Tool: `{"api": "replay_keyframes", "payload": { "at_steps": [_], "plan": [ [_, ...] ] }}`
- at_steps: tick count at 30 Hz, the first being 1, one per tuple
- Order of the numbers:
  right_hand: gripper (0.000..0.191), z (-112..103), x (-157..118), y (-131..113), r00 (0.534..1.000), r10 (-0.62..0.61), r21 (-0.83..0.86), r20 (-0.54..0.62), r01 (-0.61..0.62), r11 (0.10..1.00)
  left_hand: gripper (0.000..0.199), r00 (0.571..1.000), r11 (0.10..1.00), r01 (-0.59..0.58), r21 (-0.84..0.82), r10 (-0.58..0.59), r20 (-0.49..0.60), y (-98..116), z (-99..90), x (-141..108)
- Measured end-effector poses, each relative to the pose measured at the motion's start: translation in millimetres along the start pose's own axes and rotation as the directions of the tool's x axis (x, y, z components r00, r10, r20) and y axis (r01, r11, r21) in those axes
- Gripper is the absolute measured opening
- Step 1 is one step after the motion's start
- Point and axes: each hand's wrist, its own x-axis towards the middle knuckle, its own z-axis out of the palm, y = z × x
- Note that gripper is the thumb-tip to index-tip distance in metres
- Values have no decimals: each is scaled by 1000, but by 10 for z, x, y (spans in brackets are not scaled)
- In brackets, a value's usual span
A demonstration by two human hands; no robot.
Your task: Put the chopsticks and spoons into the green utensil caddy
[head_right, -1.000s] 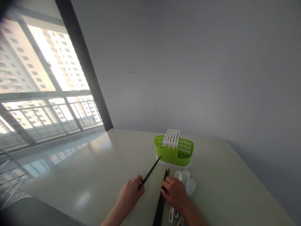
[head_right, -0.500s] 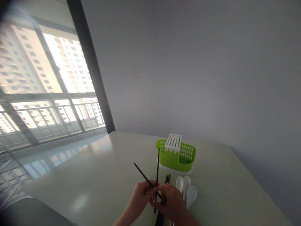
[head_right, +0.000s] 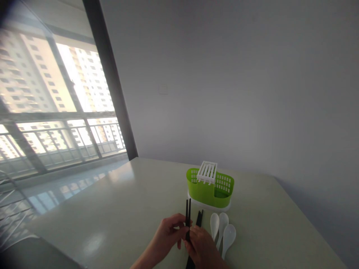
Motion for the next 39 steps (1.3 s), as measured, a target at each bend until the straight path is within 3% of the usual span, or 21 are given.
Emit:
{"api": "replay_keyframes", "payload": {
  "at_steps": [4,8,12,15,20,24,29,39],
  "plan": [
    [14,-42,2,3,999,5,-64,48,-2,998,21,998,995,-69,73,69,1,110,-90,57],
    [23,-133,2,36,997,79,-101,15,-78,992,21,980,978,-155,142,170,-100,480,-302,243],
    [19,-187,12,79,996,87,-129,-9,-88,988,25,891,924,-304,232,362,-273,937,-525,678],
    [17,-180,19,106,998,57,-185,-19,-60,981,25,858,891,-350,290,429,-284,1063,-575,1140],
    [11,-83,41,202,999,-25,-300,-40,12,954,18,924,880,-194,435,312,-219,796,-458,1833],
    [9,61,57,329,989,-94,-385,-112,45,922,13,948,842,-124,525,256,-187,504,-350,2120],
    [8,163,66,395,979,-122,-393,-162,49,918,13,967,739,-87,668,225,-122,348,-282,2266],
    [7,112,75,314,992,-71,-379,-102,27,925,29,969,543,-114,832,245,-27,369,-218,2270]
  ]
}}
